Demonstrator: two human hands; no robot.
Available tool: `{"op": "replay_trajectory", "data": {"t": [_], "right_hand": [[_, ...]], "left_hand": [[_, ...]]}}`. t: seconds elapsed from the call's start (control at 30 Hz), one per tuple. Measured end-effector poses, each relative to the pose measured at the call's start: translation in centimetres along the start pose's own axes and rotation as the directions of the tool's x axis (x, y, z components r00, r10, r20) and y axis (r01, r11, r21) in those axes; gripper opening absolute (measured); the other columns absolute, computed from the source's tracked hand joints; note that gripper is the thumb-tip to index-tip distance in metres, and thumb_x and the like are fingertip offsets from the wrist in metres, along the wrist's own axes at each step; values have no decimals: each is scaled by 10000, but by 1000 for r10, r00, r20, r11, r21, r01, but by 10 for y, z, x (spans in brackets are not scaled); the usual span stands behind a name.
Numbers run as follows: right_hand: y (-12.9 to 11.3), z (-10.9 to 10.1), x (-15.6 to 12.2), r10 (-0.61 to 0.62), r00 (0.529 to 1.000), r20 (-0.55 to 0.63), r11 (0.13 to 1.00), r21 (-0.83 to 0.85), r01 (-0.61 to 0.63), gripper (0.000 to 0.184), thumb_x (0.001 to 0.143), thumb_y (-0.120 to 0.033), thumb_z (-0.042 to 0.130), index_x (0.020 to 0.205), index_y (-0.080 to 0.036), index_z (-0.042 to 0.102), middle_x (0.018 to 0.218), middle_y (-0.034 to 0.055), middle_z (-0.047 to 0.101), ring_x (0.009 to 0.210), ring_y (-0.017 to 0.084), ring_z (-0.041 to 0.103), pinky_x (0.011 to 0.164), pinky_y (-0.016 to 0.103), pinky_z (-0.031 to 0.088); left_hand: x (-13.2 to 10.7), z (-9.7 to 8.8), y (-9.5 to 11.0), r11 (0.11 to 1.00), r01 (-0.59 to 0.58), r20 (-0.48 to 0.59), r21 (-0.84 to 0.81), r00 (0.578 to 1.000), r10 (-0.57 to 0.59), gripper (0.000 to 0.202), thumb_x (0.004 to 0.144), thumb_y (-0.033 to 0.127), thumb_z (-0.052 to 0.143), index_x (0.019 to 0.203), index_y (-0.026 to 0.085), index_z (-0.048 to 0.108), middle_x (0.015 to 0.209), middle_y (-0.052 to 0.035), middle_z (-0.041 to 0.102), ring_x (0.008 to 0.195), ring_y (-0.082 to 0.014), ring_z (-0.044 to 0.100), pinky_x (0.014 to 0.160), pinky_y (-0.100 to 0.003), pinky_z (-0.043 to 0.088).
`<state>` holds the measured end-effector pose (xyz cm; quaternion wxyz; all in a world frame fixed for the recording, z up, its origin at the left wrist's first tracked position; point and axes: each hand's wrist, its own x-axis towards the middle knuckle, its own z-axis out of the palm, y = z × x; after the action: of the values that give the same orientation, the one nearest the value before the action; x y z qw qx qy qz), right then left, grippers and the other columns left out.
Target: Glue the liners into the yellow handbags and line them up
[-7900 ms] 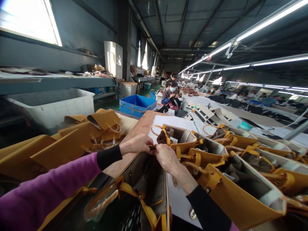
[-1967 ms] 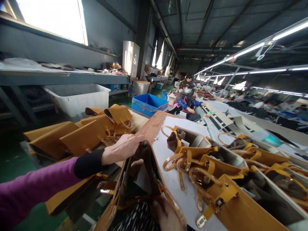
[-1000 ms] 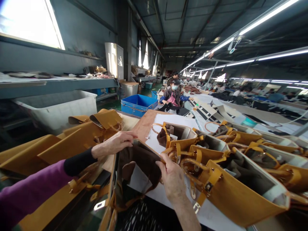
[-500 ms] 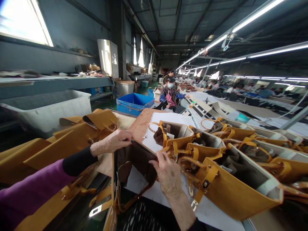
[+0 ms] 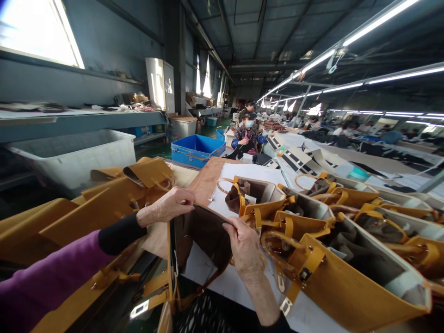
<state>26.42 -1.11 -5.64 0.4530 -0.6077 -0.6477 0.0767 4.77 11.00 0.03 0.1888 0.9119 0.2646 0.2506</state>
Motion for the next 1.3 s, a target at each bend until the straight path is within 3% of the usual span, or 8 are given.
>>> {"op": "replay_trajectory", "data": {"t": [0.1, 0.2, 0.27, 0.5, 0.77, 0.93, 1.07, 1.3], "right_hand": [[-3, -1, 1, -101, 994, -38, 959, -269, 87, 163, 914, -304, 504, 945, -206, 630, 844, 18, 645, 745, 180, 596, 675, 271, 389], [-11, -1, 4, -252, 968, -12, 788, -583, 198, 202, 923, -314, 479, 864, -186, 624, 767, 36, 601, 721, 202, 570, 670, 304, 354], [-16, 3, 7, -323, 946, 37, 694, -670, 263, 201, 926, -292, 472, 837, -182, 615, 739, 37, 584, 725, 210, 556, 692, 319, 338], [-13, 17, 16, -409, 912, 26, 684, -652, 326, 242, 954, -298, 418, 814, -183, 577, 702, 22, 601, 666, 182, 559, 650, 305, 301], [-12, 16, 19, -398, 917, 29, 681, -660, 317, 292, 960, -297, 405, 718, -203, 538, 667, 1, 600, 640, 175, 576, 625, 298, 293], [-28, 16, 22, -308, 945, 109, 632, -719, 289, 226, 934, -274, 472, 740, -197, 560, 675, 22, 628, 645, 195, 603, 613, 316, 293], [-43, 25, 34, -182, 958, 223, 702, -653, 285, 177, 928, -242, 470, 805, -196, 589, 722, 37, 676, 653, 193, 630, 541, 306, 263], [-59, 40, 50, -156, 955, 253, 757, -590, 280, 207, 937, -236, 433, 835, -214, 611, 757, 26, 700, 690, 162, 646, 530, 279, 264]], "left_hand": [[1, 3, 2, 999, 52, -34, 4, 998, -52, 170, 667, 117, 488, 537, 155, 384, 559, 47, 404, 545, -76, 371, 552, -211, 274], [1, 4, 4, 998, 65, -53, 10, 997, -65, 166, 660, 124, 492, 534, 154, 390, 554, 47, 404, 541, -76, 362, 548, -215, 266], [1, 5, 4, 998, 69, -64, 12, 996, -68, 153, 663, 129, 491, 537, 152, 407, 553, 47, 408, 539, -76, 362, 548, -216, 265], [-1, 9, 2, 992, 123, -127, 25, 985, -119, 132, 666, 137, 494, 537, 143, 465, 534, 45, 426, 526, -74, 367, 535, -210, 260], [-1, 11, 6, 976, 214, -173, 31, 963, -206, 115, 639, 135, 495, 527, 136, 522, 487, 43, 429, 501, -74, 346, 508, -209, 241], [-4, 8, 12, 980, 199, -159, 3, 968, -196, 108, 620, 106, 485, 520, 131, 518, 481, 46, 421, 494, -69, 325, 494, -205, 233], [-7, 8, 15, 979, 203, -172, -8, 964, -202, 116, 629, 111, 480, 517, 134, 500, 486, 46, 414, 497, -70, 319, 489, -207, 227], [-10, 6, 15, 975, 217, -163, -36, 962, -220, 128, 644, 126, 490, 519, 138, 467, 492, 53, 392, 504, -68, 318, 492, -210, 215]]}}
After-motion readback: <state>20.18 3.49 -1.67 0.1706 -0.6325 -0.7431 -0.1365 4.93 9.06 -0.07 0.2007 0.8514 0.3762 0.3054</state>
